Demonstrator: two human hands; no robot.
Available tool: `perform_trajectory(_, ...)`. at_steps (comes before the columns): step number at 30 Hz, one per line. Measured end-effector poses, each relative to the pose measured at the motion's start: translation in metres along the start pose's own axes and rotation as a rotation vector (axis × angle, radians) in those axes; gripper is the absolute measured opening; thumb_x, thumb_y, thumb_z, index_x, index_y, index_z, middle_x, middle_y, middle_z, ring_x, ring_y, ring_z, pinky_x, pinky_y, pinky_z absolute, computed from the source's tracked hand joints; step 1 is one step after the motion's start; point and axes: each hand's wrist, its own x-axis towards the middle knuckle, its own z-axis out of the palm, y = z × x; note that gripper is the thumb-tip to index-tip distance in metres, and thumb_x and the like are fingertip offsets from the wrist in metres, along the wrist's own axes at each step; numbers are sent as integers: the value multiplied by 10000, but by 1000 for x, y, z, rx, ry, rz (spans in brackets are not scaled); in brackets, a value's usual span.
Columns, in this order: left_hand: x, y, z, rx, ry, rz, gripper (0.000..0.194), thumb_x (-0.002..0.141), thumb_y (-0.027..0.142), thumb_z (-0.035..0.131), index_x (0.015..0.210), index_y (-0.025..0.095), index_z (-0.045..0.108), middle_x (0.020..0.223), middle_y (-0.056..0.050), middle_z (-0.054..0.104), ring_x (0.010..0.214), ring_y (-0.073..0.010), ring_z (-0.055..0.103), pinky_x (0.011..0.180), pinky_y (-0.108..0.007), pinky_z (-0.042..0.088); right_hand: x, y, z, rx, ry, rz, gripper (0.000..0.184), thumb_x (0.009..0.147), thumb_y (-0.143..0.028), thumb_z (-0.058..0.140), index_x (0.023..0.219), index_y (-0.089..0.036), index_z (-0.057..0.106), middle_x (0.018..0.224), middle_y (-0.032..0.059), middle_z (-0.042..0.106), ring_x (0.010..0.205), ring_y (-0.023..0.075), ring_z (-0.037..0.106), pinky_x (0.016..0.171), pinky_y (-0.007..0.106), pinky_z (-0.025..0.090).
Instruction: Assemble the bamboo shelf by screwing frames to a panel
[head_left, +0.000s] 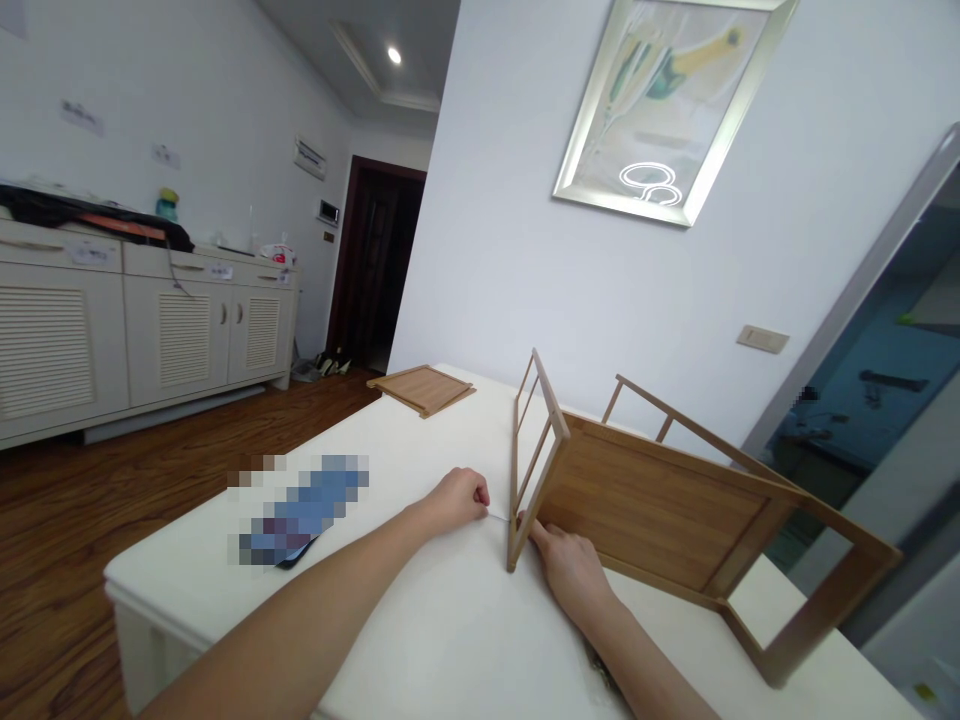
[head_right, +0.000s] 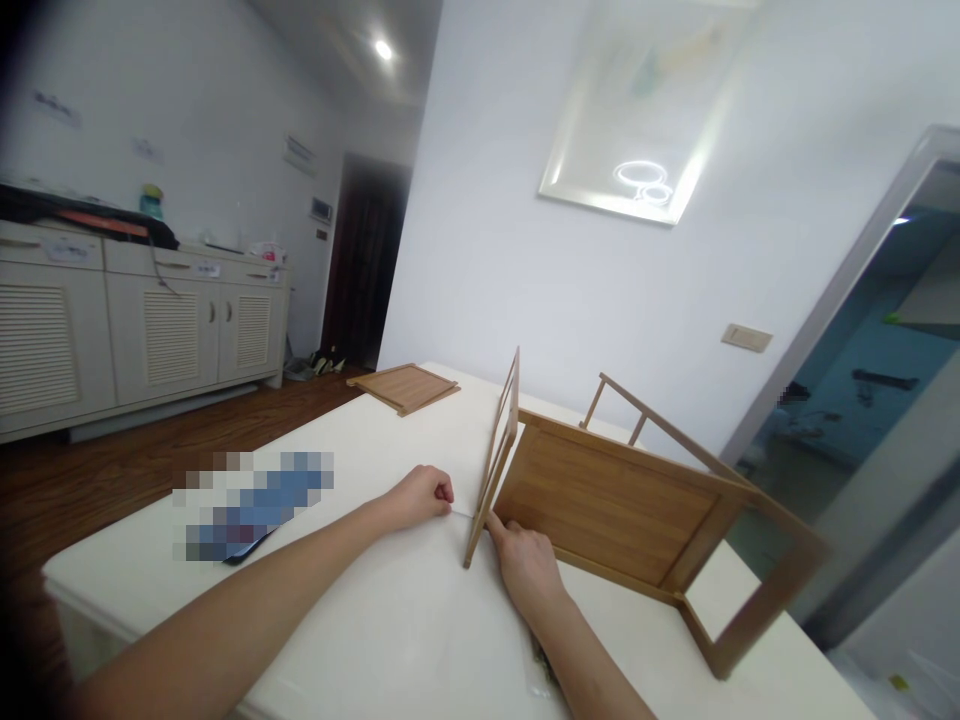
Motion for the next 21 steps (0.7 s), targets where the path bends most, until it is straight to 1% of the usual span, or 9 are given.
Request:
perform_trajectory(5,-2,2,-1,35,-16,4,142,668,196,643,793,164,701,781,-25,717,703,-139,641,615,-214,466,-1,0,0,11,4,3,517,894,-120,292,1363,-328,360,896,37,676,788,188,653,606,266,330)
perform_trajectory(10,-6,7,0,127,7,44,132,714,202,596,791,187,703,820,-46,713,767,-178,634,696,-267,455,-1,0,0,24,2,2,478,904,-132,291,1334,-311,403,920,42,679,801,186,655,618,264,339)
perform_trajectory(14,-7,11,0,184,4,69,137,725,198,585,790,197,706,845,-59,714,838,-209,630,760,-297,440,-2,0,-2,33,-6,15,482,903,-125,282,1333,-295,416,948,51,675,815,188,652,640,266,350)
perform_trajectory(21,-9,13,-1,169,-1,58,142,721,245,598,788,191,711,831,-65,711,796,-207,628,713,-287,432,-3,-1,-2,64,4,26,488,887,-112,288,1311,-299,443,956,46,677,837,196,651,649,270,341)
